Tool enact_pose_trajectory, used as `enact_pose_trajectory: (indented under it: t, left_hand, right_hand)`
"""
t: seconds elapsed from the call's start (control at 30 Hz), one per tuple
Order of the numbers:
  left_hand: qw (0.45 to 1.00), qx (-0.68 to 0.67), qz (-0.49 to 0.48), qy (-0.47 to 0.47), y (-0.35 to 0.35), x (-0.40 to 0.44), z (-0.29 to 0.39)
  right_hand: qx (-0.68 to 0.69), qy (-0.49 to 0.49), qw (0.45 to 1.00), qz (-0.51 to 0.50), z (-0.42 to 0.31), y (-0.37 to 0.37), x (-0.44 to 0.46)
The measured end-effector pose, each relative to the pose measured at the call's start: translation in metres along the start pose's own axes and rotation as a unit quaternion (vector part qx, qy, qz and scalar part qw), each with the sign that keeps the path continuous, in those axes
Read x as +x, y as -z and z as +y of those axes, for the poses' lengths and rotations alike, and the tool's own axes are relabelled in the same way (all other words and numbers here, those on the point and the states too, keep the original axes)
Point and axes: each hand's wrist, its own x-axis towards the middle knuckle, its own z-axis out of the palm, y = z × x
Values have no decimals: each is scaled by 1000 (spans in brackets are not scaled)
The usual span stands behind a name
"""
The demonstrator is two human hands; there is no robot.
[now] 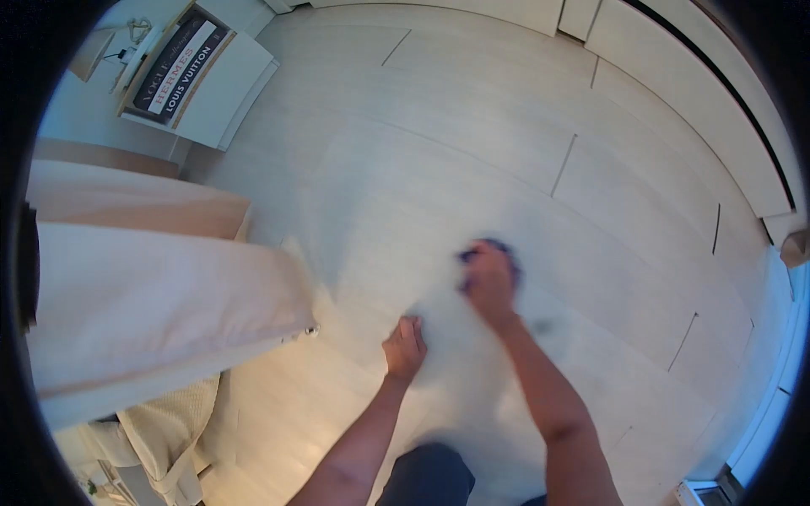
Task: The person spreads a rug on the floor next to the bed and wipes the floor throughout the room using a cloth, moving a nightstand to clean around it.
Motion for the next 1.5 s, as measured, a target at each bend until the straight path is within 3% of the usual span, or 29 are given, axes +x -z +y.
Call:
enact_pose_trajectory:
  t: [0.03,0.07,0.1,0.13,0.17,0.2,0.27,0.3,0.4,0.47,0.5,0.6,0.67,0.8,0.83,0.93,0.97,1.0,1.03,1.07,1.13,1.23,1.33,1.37,1.43,1.5]
  left_hand:
    - [1000,14,3,-3,0,-1,0]
    - [1000,0,17,-8,-2,0,1]
    - [999,-11,28,-13,1,-3,-1]
    - [1000,-5,25,-10,3,-11,-2]
    - [997,-45,56,3,3,-16,-2]
    - [992,-85,87,15,6,-23,-3]
    - [990,-74,105,55,24,-74,-12]
    - [991,-53,96,81,37,-106,-20]
    - [987,14,99,124,76,-190,-53]
    - [985,24,89,148,83,-215,-67]
    - [988,28,65,140,83,-217,-70]
    - [991,21,21,132,84,-221,-73]
    - [991,19,14,131,83,-219,-75]
    - [992,9,20,125,82,-221,-75]
    - [992,-1,29,124,82,-221,-74]
    - [991,16,5,129,80,-224,-78]
    - [980,50,-27,192,81,-225,-77]
    - [964,79,-67,244,80,-225,-75]
    - [968,116,-85,207,82,-226,-77]
    - [970,148,-101,164,81,-224,-81]
    - [984,98,-37,147,73,-231,-96]
    - [989,50,-10,140,79,-215,-86]
    - [995,-8,-21,102,91,-180,-57]
    - [997,-57,-16,42,89,-168,-47]
    - [993,-102,-48,32,96,-145,29]
    - [978,-166,-121,27,92,-129,94]
  right_hand:
    - [-53,-57,996,39,44,24,-42]
    - [-92,-171,981,-12,54,80,-73]
    - [-64,-136,977,148,94,98,-137]
    - [-121,-178,964,154,110,134,-190]
    - [-24,-214,948,234,149,150,-261]
    - [37,-304,913,271,142,180,-301]
    - [-165,-393,860,280,144,211,-381]
    - [-365,-444,778,252,148,206,-417]
    - [-292,-449,790,296,138,156,-399]
    - [-180,-349,876,281,42,109,-285]
    - [-31,-300,901,313,13,68,-247]
    - [-48,-163,977,131,-95,-35,-131]
    - [-29,-69,996,52,-151,-90,-79]
    - [107,39,985,-128,-245,-103,-51]
    - [80,82,983,-146,-256,-108,-67]
    - [110,191,957,-190,-254,-85,-125]
    - [133,262,929,-227,-245,-74,-144]
    - [131,275,921,-243,-227,-62,-157]
    - [129,287,913,-259,-208,-51,-170]
    - [114,272,927,-229,-187,-39,-178]
    - [77,222,952,-196,-134,7,-207]
    - [-47,-54,994,-81,-35,109,-271]
    - [-137,-260,955,44,51,194,-404]
    - [-147,-336,926,86,70,224,-450]
    - [-228,-466,837,174,107,265,-537]
    - [-329,-648,660,189,118,291,-592]
